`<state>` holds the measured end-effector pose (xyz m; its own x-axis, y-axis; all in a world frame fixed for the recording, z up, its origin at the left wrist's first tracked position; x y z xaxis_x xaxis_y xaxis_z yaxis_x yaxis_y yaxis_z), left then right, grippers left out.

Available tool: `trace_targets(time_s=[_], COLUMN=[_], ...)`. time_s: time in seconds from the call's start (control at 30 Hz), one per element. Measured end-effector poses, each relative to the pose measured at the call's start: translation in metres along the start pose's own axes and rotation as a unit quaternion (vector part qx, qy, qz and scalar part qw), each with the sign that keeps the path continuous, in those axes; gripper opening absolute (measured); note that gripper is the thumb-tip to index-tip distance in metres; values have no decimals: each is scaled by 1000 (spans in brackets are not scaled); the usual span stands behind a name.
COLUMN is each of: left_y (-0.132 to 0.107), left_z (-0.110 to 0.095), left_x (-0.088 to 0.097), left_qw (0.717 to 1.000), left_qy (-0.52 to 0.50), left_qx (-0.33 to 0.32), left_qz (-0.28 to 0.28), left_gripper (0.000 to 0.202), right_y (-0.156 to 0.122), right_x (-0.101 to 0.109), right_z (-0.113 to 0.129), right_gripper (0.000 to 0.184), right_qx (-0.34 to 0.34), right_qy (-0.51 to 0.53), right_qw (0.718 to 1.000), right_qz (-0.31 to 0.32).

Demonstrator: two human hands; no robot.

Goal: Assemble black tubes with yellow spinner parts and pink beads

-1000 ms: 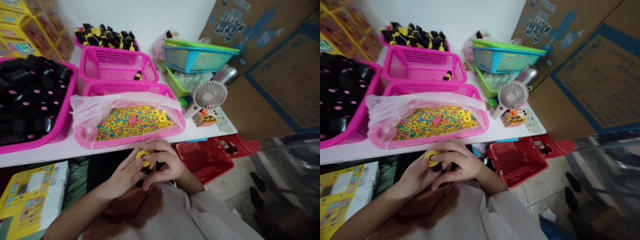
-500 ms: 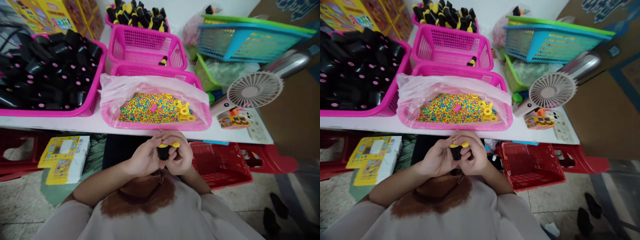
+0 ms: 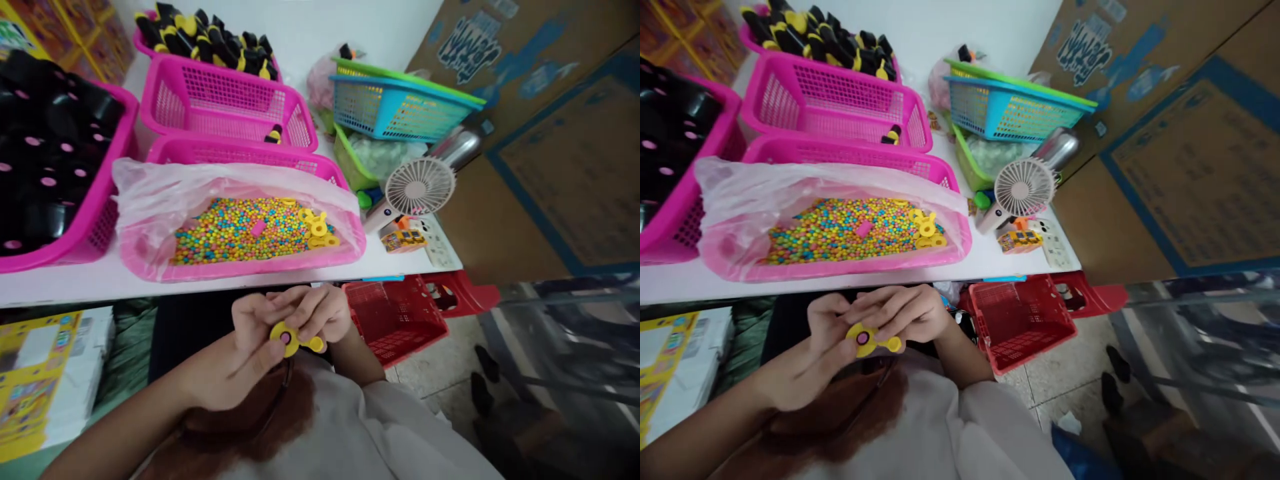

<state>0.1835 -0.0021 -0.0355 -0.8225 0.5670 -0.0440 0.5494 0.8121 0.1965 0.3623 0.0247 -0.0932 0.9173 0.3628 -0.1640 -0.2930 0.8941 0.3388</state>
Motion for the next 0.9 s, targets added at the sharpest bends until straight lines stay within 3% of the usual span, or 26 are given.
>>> trace_targets(time_s=[0.07, 0.13, 0.2, 0.37, 0.5, 0.6, 0.7, 0.77, 0.8, 0.83, 0.87, 0.9], left_y=[2, 6, 10, 15, 13, 11, 11, 11, 11, 11, 11, 11], left_z=[-7, -17, -26, -34, -20, -10, -6, -8, -9, -11, -12, -14], left_x=[4, 5, 2, -7, -3, 1, 4, 5, 6, 6, 5, 4], left_qw=[984, 960, 944, 931, 914, 898, 910, 921, 923, 923, 922, 920], left_qy=[134, 219, 264, 296, 346, 374, 346, 324, 313, 304, 297, 293], left_qx=[-107, -166, -184, -188, -199, -217, -214, -213, -223, -236, -249, -258], left_qz=[47, 59, 67, 106, 75, 84, 74, 45, 30, 20, 16, 18], left_gripper=[28, 23, 21, 24, 31, 33, 27, 17, 12, 9, 9, 10], right_y=[-2, -9, -20, -38, -43, -46, -46, -43, -41, -38, -35, -33], right_x=[1, -2, -10, -23, -24, -26, -21, -1, 16, 38, 63, 89], right_z=[0, 2, 2, 0, -5, -5, 8, 27, 38, 50, 62, 71], right_gripper=[46, 51, 68, 91, 74, 66, 73, 70, 64, 56, 50, 45], right_qx=[-18, -65, -138, -297, -368, -329, -249, -151, -90, -29, 28, 64], right_qy=[20, 44, 103, 208, 208, 132, 53, -37, -104, -180, -257, -327], right_qw=[1000, 995, 980, 930, 898, 920, 953, 971, 965, 939, 873, 781], right_qz=[-14, -69, -98, -64, -120, -169, -163, -181, -222, -292, -414, -528])
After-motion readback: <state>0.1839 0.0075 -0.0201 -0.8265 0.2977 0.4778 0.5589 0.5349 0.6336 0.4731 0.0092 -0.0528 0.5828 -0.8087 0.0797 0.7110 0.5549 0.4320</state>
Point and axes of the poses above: each hand's wrist, its own y-axis towards the middle knuckle, its own x-axis out of the back of the hand, z = x × y, the point moved 2 cm from there along y, towards the middle knuckle, and after that the axes turned 14 degrees about -z, right-handed, at the moved point
